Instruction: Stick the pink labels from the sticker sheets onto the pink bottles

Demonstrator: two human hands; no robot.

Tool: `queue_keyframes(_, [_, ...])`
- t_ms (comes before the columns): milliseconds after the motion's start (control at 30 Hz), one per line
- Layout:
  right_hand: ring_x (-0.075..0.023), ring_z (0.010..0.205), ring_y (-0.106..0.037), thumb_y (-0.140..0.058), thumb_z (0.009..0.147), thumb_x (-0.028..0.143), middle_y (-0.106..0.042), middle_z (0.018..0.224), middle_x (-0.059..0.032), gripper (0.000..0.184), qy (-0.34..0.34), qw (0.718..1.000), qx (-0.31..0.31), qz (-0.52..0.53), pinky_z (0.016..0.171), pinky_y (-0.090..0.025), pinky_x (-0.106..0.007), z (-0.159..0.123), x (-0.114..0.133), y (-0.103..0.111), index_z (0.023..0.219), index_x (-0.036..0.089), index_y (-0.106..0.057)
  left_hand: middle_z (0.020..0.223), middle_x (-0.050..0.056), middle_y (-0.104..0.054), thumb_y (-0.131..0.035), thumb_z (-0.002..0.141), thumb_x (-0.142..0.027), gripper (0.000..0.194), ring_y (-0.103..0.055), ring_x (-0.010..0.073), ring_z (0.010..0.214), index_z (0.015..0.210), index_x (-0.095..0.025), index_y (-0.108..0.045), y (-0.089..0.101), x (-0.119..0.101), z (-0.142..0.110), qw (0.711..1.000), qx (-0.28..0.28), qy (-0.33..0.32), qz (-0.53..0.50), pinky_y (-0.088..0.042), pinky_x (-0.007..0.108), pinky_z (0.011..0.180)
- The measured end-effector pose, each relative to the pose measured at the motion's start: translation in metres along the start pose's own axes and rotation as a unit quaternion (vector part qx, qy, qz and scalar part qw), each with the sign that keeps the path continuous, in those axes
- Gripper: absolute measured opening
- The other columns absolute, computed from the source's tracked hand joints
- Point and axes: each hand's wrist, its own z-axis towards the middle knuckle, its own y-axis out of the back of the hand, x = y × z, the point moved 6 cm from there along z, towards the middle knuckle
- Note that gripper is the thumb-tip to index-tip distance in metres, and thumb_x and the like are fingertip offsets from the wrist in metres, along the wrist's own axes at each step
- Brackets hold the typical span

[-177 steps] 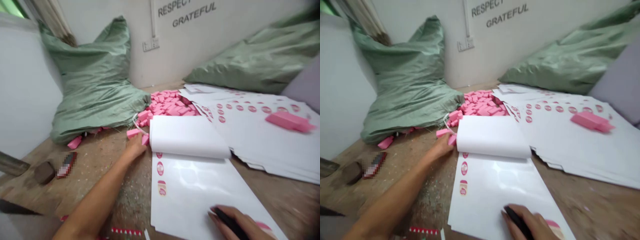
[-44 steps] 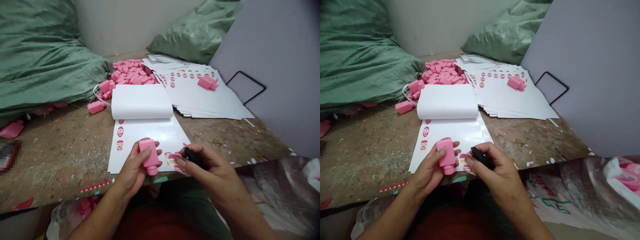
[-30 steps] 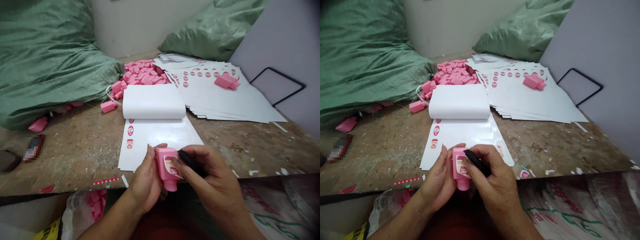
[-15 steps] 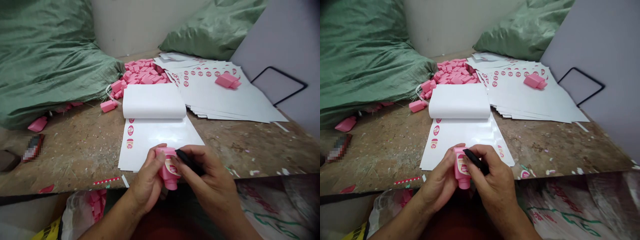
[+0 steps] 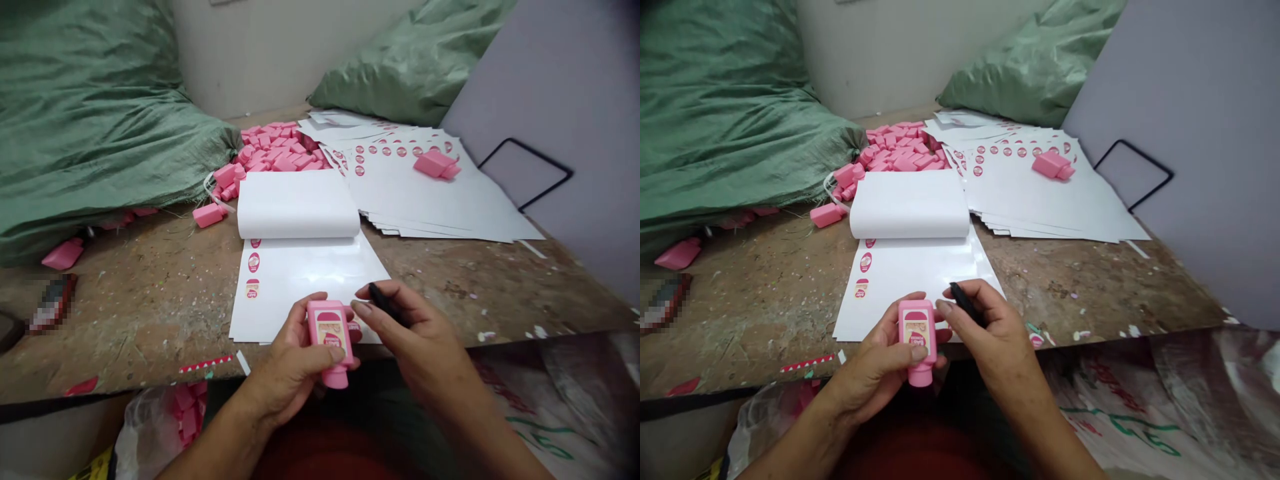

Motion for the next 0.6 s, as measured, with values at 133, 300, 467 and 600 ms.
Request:
queue_keyframes(133, [-0.0153, 0.070, -0.057, -0.077, 0.071, 0.035, -0.061, 0.073, 0.0025, 0.020, -0.016, 0.998, 0.056, 0.022, 0.063, -0.048, -0.027, -0.002, -0.001, -0.015, 0.078, 0.022, -0.063, 0.108, 0.004, -0.064, -0.076, 0.062, -0.006, 0.073, -0.061, 0.0114, 0.081, 0.127, -0.025, -0.050, 0.000, 0.000, -0.004, 0.999, 0.005, 0.002, 0.042, -0.050, 0.027, 0.077])
queue_keyframes(300, [-0.0136, 0.064, -0.054, -0.071, 0.080, 0.044, -0.058, 0.072, 0.0031, 0.025, -0.097, 0.985, 0.092, 0.112, 0.059, -0.047, -0.027, -0.004, -0.017, -0.026, 0.079, 0.021, -0.062, 0.125, 0.008, -0.061, -0.077, 0.062, -0.006, 0.075, -0.062, 0.0229, 0.108, 0.128, -0.027, -0.048, 0.005, 0.001, -0.007, 0.998, 0.019, 0.035, 0.039, -0.051, 0.036, 0.088])
queue_keyframes(467, [-0.0160, 0.068, -0.057, -0.073, 0.077, 0.049, -0.061, 0.072, 0.0012, 0.028, -0.024, 0.999, 0.026, -0.019, 0.060, -0.047, -0.027, 0.001, -0.023, -0.002, 0.077, 0.022, -0.067, 0.125, 0.010, -0.064, -0.074, 0.076, -0.025, 0.063, -0.064, 0.0282, 0.110, 0.134, -0.031, -0.049, 0.056, -0.031, -0.052, 0.985, -0.004, 0.038, 0.169, -0.050, 0.041, 0.089])
queue_keyframes(600, [-0.0244, 0.069, -0.067, -0.075, 0.071, 0.054, -0.071, 0.077, -0.0022, 0.027, 0.020, 0.997, -0.022, -0.075, 0.055, -0.055, -0.033, 0.009, -0.039, 0.017, 0.078, 0.028, -0.072, 0.131, 0.003, -0.065, -0.078, 0.071, -0.026, 0.067, -0.058, 0.0294, 0.119, 0.133, -0.037, -0.055, 0.115, -0.075, -0.126, 0.890, -0.064, 0.078, 0.445, -0.044, 0.042, 0.100])
